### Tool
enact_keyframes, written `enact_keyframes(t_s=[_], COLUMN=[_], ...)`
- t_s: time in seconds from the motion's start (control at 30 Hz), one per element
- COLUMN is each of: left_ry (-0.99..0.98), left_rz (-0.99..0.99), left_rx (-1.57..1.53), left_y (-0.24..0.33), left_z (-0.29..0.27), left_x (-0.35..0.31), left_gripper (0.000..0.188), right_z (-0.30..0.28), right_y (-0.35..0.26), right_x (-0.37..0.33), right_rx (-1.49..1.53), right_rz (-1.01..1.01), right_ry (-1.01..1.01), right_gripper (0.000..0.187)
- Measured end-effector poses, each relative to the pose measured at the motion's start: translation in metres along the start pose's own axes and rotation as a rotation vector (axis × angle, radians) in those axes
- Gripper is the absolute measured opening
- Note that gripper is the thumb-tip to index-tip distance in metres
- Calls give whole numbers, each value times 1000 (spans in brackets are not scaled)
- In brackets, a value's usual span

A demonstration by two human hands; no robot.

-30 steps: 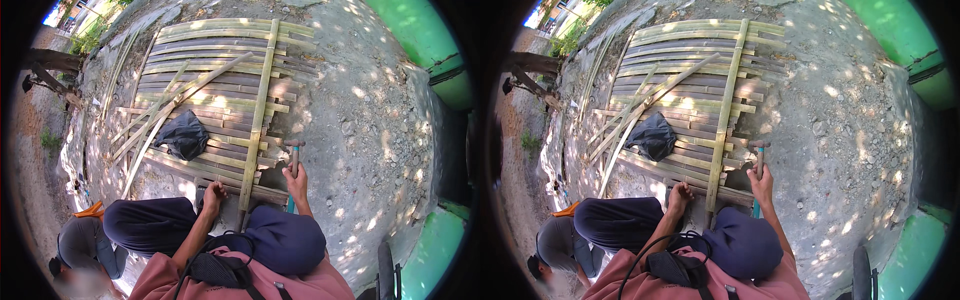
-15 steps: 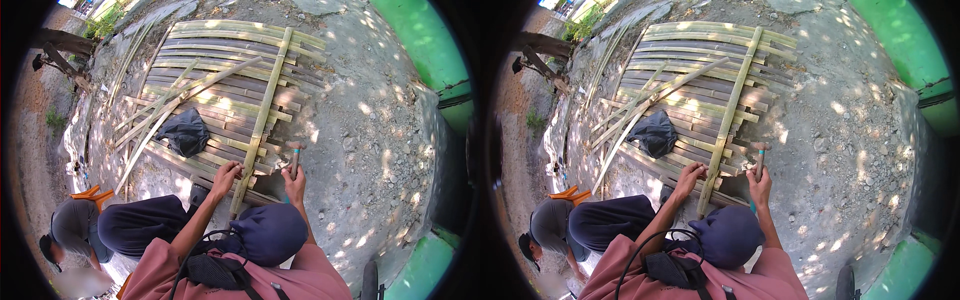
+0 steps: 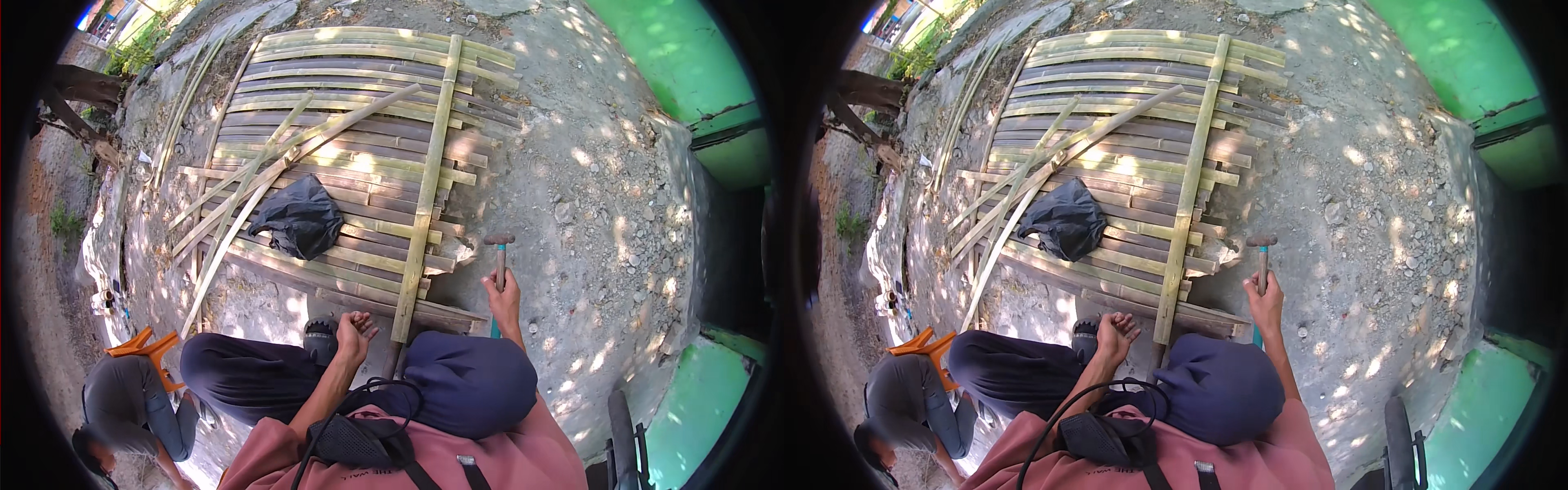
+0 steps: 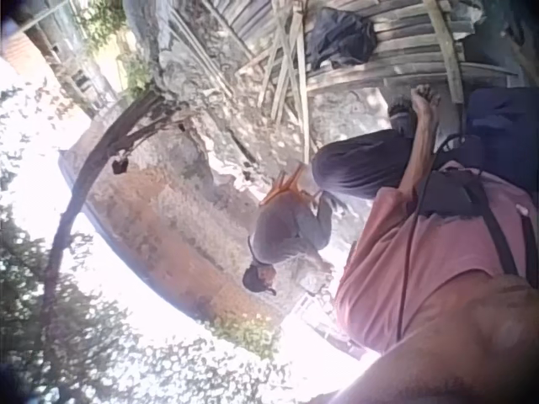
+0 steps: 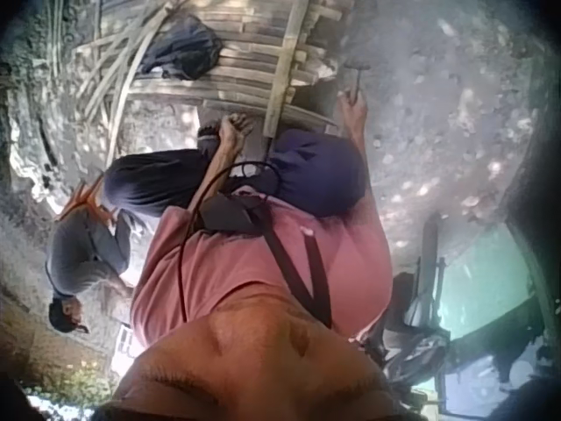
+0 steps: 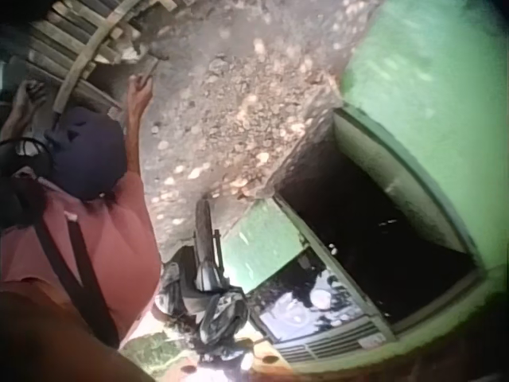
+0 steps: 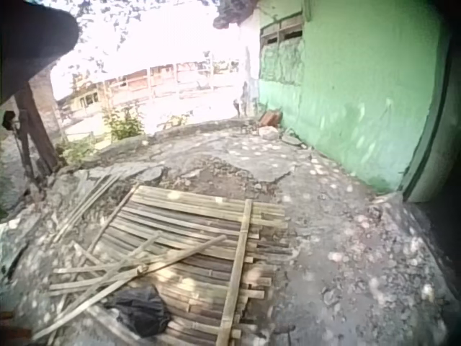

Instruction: The person hammers small nails into overlapping bamboo strips to secure them together while working on the ground. They handle one nail at a time and use a hammer to drive it into the bamboo joints.

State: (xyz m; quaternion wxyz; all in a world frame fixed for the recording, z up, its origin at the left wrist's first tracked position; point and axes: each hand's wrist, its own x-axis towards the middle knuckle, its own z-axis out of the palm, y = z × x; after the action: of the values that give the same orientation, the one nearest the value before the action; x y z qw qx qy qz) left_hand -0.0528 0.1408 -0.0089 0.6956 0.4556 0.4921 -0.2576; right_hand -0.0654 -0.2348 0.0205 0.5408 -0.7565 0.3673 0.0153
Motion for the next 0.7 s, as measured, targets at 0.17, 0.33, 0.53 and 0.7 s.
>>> enact_keyframes(t_s=[0.17,0.33,0.53,0.7], left_ry=[-135,-236,-301,-278], left_rz=[5,45,57,23], left_rx=[38,-67,-319,-351], left_y=[-4,10,8,9], left_z=[-10,-14,-12,-19], left_x=[5,17,20,5], left_gripper=[21,18,13,15], right_z=[21,42,64,71], right_y=[-6,8,-11,-22], right_x=[-24,-64,-86,-111], right_rx=[-232,-367,-503,-521], right_rz=[-12,-26,-102,12], right_ry=[-15,-5,39,56], right_gripper=[24,22,21,22])
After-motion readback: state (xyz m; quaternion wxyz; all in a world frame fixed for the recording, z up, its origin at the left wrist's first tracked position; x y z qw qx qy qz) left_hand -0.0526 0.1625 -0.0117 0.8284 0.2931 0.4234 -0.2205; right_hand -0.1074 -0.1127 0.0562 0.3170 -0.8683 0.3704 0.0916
